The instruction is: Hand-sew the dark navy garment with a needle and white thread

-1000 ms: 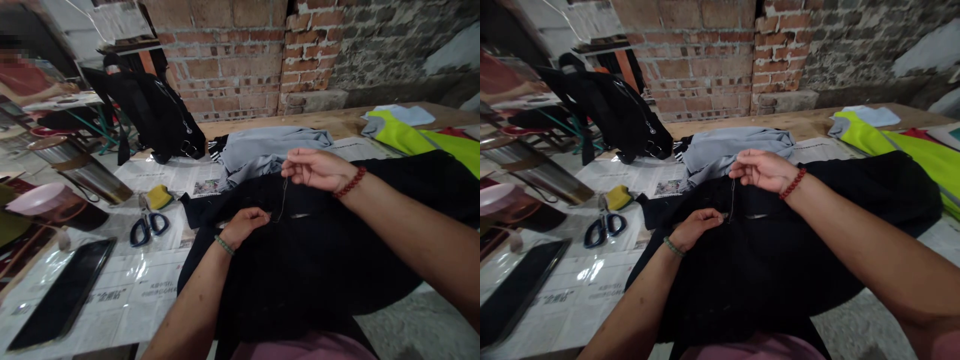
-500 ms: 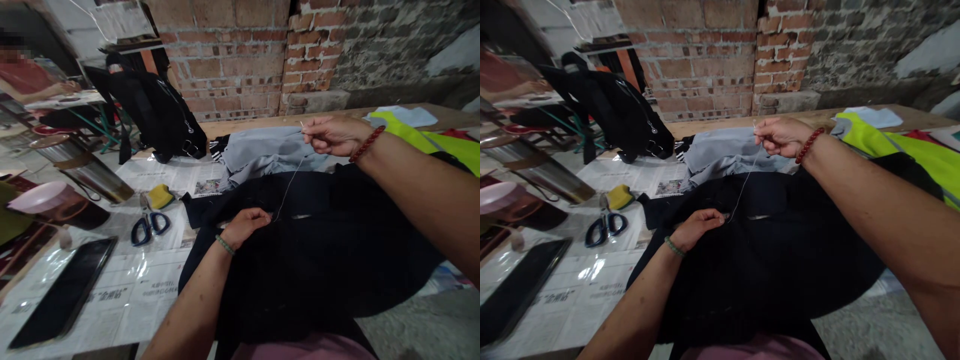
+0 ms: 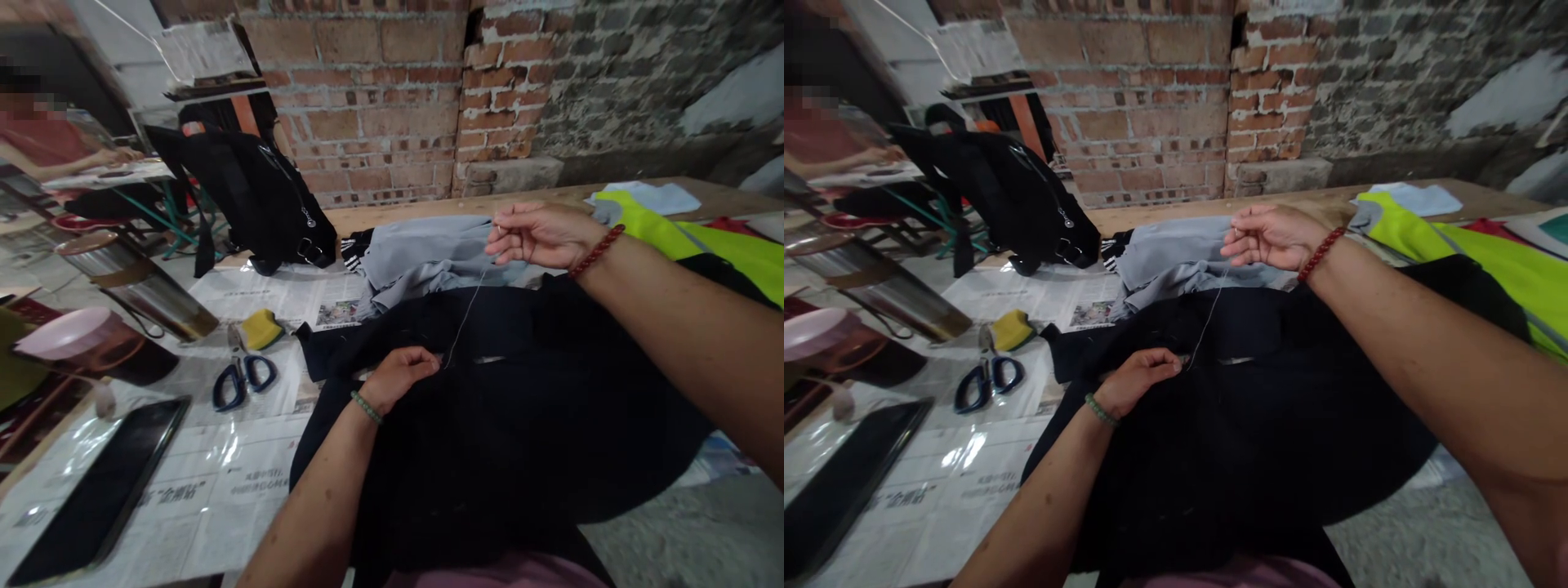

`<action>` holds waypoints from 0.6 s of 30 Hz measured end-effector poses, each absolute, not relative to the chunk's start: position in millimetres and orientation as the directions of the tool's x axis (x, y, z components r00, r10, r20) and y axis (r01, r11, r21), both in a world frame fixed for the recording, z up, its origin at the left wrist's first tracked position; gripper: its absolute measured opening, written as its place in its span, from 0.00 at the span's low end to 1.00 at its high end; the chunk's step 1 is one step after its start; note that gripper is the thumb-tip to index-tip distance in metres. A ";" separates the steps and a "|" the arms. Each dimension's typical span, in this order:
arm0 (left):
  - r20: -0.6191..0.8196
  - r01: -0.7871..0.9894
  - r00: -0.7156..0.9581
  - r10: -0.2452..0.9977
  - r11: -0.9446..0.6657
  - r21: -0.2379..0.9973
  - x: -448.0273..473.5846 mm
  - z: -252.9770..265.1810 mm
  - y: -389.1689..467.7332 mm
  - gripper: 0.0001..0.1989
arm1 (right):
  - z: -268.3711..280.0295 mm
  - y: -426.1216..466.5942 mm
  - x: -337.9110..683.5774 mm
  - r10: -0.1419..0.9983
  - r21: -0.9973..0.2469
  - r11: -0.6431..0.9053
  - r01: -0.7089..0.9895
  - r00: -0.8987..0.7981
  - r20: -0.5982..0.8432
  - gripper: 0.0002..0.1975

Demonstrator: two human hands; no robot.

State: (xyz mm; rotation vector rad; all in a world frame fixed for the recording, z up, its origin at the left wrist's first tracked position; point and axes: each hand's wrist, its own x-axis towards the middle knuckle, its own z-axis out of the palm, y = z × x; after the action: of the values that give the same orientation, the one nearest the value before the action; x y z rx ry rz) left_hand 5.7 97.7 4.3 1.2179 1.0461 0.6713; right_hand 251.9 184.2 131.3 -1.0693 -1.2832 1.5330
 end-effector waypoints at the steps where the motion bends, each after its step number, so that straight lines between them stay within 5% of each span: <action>1: -0.282 0.107 0.402 0.871 0.261 0.959 5.8 4.5 97.6 0.08 | 134.7 185.5 253.1 0.967 -0.991 -0.091 -0.094 -0.247 -0.065 0.07; 18: -0.264 0.149 0.404 0.876 0.221 0.964 4.0 2.5 99.9 0.09 | 189.7 225.8 267.6 0.913 -0.930 0.358 0.080 0.177 0.367 0.05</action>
State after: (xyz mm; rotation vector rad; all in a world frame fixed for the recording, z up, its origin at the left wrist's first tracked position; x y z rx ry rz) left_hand 4.0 99.9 2.5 1.2673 1.0614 0.6616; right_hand 267.6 225.8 189.7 -1.0474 -1.2556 0.7768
